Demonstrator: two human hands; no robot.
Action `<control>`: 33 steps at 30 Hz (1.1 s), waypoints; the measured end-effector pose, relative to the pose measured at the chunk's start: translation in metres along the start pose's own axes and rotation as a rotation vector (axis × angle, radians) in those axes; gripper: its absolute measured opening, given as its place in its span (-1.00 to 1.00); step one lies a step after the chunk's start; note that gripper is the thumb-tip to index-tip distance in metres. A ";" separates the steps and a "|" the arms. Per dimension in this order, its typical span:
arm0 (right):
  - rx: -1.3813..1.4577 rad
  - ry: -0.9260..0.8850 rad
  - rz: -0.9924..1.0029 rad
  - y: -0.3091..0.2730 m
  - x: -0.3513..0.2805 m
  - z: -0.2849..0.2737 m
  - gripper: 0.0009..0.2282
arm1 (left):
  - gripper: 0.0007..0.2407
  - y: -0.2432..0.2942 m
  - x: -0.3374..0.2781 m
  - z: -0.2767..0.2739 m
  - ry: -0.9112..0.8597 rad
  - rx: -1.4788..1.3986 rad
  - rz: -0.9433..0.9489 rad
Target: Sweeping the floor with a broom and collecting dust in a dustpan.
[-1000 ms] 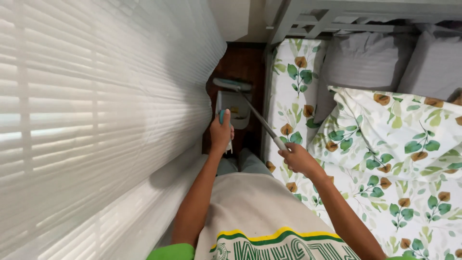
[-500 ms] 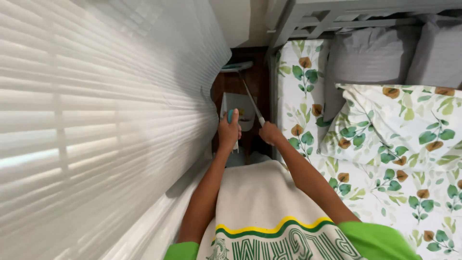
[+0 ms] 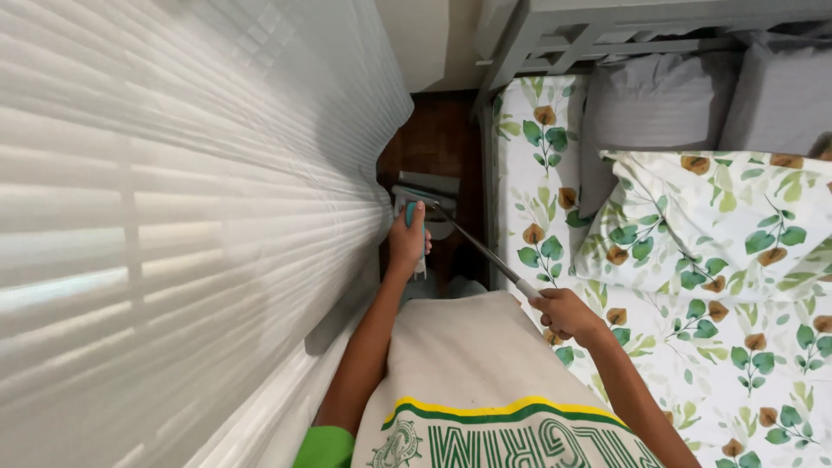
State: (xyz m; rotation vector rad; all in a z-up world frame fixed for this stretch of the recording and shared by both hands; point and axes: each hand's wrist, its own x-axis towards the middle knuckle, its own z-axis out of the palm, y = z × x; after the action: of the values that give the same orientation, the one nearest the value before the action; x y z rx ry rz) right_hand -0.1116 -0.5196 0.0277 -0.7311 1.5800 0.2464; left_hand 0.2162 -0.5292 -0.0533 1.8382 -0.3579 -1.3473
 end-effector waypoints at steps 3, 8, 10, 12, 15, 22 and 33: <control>0.005 -0.004 -0.008 -0.005 -0.016 0.007 -0.58 | -0.48 0.027 -0.022 -0.005 -0.047 -0.011 -0.063; -0.262 0.058 -0.152 0.008 0.022 0.022 -0.55 | -0.47 0.017 -0.028 -0.006 -0.014 -0.009 -0.052; -0.405 0.088 -0.197 0.014 0.045 0.021 -0.51 | -0.53 0.001 -0.027 -0.003 0.027 -0.024 -0.047; -0.478 0.060 -0.255 0.019 0.068 0.011 -0.58 | -0.57 -0.033 -0.019 0.006 0.117 0.001 0.006; -0.483 0.076 -0.218 -0.019 0.038 -0.002 -0.73 | -0.60 -0.049 -0.036 0.016 0.166 -0.044 -0.017; -0.462 -0.157 -0.329 -0.073 -0.030 -0.111 -0.78 | -0.59 -0.079 -0.133 0.036 0.291 -0.280 0.026; -1.805 -0.060 -0.503 -0.123 -0.086 -0.029 -0.47 | -0.59 -0.119 -0.300 0.058 0.454 -0.522 -0.014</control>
State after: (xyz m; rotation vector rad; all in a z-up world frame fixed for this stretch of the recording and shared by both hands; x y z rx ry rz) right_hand -0.0648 -0.6044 0.1465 -2.3624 0.6821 1.3389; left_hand 0.0210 -0.2878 0.0511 1.6289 0.2287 -0.8809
